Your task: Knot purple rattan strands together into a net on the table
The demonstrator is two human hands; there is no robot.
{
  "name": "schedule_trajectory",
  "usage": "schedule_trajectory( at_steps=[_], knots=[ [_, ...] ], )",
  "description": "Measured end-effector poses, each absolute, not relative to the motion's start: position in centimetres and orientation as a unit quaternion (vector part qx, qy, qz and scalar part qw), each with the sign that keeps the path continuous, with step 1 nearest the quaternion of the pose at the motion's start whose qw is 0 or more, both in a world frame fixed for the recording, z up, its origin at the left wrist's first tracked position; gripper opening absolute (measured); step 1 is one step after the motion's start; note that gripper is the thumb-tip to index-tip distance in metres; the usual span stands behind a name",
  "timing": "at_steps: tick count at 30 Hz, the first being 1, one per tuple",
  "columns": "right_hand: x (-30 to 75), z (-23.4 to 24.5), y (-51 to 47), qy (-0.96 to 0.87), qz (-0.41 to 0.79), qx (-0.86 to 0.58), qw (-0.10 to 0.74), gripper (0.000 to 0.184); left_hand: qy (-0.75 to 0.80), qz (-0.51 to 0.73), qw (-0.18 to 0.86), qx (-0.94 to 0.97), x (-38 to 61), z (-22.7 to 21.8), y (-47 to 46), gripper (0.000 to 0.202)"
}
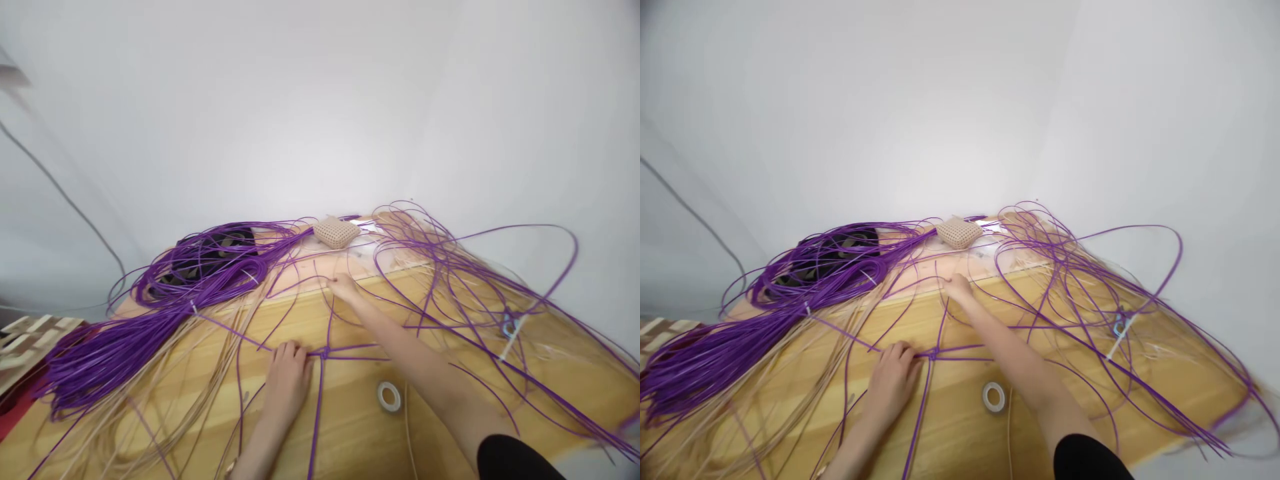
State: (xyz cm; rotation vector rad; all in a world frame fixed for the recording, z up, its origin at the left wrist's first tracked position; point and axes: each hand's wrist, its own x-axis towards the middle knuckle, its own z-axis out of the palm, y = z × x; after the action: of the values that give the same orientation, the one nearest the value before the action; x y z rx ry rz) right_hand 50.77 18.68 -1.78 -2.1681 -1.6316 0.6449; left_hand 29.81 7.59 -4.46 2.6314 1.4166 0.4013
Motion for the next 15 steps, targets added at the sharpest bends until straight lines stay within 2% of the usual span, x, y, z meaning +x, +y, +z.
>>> schedule_trajectory(
  at_steps=[4, 8, 15],
  knots=[
    [52.6, -2.3, 17.0, -0.542, 0.248, -0.774, 0.213, 0.027, 0.459, 0.151, 0.055, 0.874, 29.2, -5.4, 8.1, 0.023],
    [54.2, -2.2, 13.2, -0.540, 0.241, -0.768, 0.245, 0.053, 0.448, 0.130, 0.073, 0.882, 29.0, -5.8, 8.7, 0.027],
    [60.2, -1.5, 6.9, -0.508, 0.164, -0.804, 0.261, 0.031, 0.436, 0.134, 0.077, 0.886, 28.8, -5.5, 9.1, 0.027]
  ],
)
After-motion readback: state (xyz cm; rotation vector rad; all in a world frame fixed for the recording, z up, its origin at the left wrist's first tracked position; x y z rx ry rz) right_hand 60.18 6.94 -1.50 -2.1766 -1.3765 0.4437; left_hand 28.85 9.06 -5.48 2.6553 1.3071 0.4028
